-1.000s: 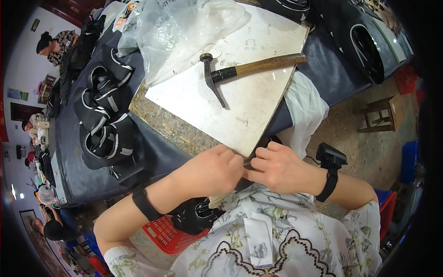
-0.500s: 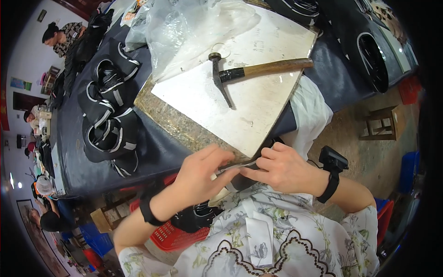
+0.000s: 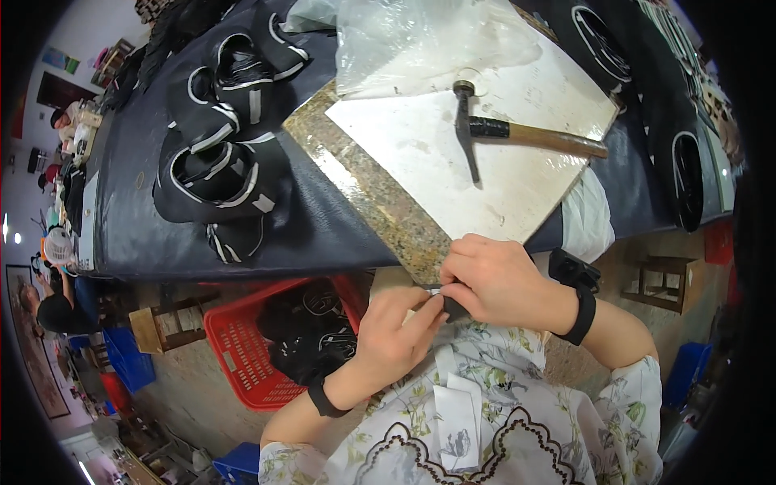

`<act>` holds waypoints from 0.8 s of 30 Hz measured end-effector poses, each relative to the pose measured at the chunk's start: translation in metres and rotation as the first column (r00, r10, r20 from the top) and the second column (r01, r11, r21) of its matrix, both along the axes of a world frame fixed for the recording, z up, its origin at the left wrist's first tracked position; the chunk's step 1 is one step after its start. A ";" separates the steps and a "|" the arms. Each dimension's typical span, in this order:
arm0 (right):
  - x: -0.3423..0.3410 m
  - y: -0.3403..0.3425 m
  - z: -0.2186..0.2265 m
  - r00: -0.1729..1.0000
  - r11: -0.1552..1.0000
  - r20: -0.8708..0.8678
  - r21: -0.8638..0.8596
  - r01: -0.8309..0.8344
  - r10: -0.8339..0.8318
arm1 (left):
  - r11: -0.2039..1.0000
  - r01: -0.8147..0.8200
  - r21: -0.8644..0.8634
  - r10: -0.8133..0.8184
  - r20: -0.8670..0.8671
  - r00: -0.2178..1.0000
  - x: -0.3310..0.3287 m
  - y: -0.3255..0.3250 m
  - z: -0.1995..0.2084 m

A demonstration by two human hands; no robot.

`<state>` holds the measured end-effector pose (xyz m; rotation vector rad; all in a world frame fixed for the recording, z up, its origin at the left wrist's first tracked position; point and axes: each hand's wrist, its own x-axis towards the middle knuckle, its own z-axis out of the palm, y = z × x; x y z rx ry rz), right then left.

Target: Manually assembling shoe components by fitting edges and using a hammer to secure them.

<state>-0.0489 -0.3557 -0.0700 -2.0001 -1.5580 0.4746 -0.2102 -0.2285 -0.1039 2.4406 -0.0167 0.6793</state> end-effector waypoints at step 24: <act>0.013 -0.017 -0.004 0.990 0.984 0.014 0.114 -0.138 0.137 | 0.988 0.009 -0.152 -0.029 -0.129 0.991 0.015 0.011 0.004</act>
